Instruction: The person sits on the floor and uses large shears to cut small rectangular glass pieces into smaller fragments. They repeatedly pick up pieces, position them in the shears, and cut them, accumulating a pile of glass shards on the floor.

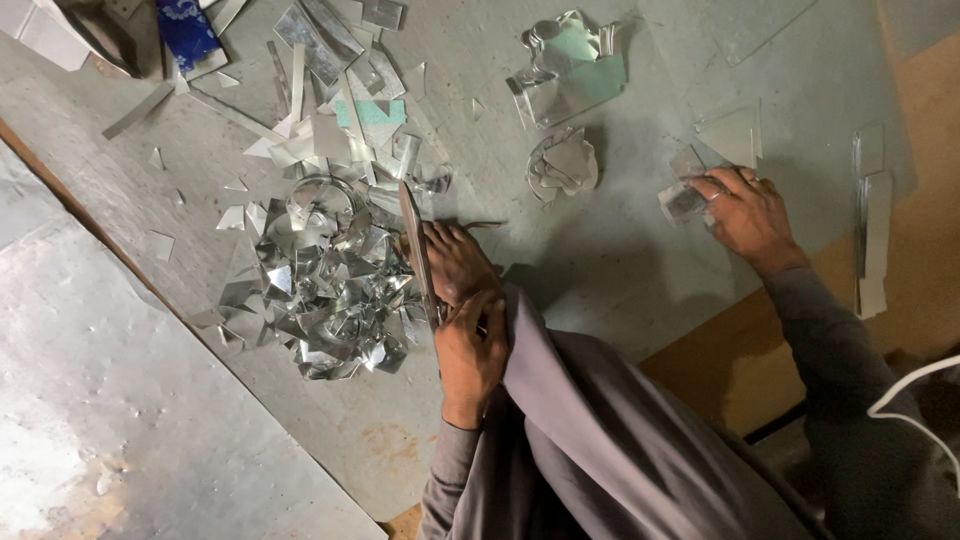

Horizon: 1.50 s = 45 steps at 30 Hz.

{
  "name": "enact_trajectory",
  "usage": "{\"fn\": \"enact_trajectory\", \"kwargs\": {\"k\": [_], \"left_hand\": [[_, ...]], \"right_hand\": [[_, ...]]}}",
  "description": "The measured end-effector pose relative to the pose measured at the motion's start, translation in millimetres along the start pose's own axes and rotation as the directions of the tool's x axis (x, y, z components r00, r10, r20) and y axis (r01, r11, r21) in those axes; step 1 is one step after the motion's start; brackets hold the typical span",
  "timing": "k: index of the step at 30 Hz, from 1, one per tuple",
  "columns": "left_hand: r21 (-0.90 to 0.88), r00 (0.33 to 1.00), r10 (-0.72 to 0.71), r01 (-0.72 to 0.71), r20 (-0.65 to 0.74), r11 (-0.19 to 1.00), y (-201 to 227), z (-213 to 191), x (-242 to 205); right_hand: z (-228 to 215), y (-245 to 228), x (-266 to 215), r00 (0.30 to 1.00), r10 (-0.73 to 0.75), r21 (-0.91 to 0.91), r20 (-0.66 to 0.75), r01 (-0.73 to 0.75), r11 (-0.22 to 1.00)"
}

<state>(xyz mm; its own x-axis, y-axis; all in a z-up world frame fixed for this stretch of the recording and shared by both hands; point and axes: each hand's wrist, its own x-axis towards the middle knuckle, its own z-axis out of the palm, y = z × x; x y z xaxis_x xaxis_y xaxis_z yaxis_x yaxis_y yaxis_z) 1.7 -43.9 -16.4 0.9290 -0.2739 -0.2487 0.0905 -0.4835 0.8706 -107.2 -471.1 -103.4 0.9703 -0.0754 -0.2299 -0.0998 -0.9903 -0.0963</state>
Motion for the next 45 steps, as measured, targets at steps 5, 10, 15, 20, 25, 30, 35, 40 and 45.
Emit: {"fn": "enact_trajectory", "kwargs": {"k": [5,10,15,20,25,30,35,40,45], "left_hand": [[0.009,1.000,-0.008,0.008,0.008,1.000,1.6,1.1,1.4],[0.006,0.999,-0.032,0.032,0.012,0.999,1.0,2.8,0.7],[-0.026,0.999,0.028,-0.029,-0.028,0.999,-1.7,-0.4,-1.8],[-0.008,1.000,-0.013,0.013,-0.003,1.000,-3.5,-0.4,-3.4],[0.004,1.000,0.002,-0.002,0.005,1.000,-4.4,-2.7,-4.3],[0.008,1.000,-0.020,0.020,0.021,1.000,-4.0,-1.8,-3.5],[0.000,1.000,-0.004,0.004,0.002,1.000,-3.1,-0.1,-3.4],[0.029,1.000,0.008,-0.008,-0.002,1.000,-3.7,0.6,-4.3],[0.018,0.999,-0.030,0.029,0.022,0.999,-3.7,-0.3,-2.9]], "right_hand": [[6.2,12.2,15.4,0.996,-0.026,-0.085,0.083,0.033,0.996],[17.7,27.7,34.8,0.958,-0.025,-0.229,0.286,0.094,0.969],[15.6,22.5,40.0,0.964,-0.034,-0.236,0.262,0.098,0.967],[10.4,20.1,42.4,0.958,-0.042,-0.282,0.285,0.125,0.951],[8.6,23.8,46.6,0.938,-0.043,-0.288,0.343,0.148,0.946],[10.7,32.4,44.7,0.920,-0.063,-0.278,0.386,0.182,0.943],[10.0,34.4,40.0,0.923,-0.124,-0.284,0.363,0.236,0.929],[-6.2,31.9,29.7,0.912,-0.056,-0.251,0.405,0.170,0.953],[-15.6,32.7,30.0,0.947,-0.095,-0.009,0.308,0.103,0.995]]}}
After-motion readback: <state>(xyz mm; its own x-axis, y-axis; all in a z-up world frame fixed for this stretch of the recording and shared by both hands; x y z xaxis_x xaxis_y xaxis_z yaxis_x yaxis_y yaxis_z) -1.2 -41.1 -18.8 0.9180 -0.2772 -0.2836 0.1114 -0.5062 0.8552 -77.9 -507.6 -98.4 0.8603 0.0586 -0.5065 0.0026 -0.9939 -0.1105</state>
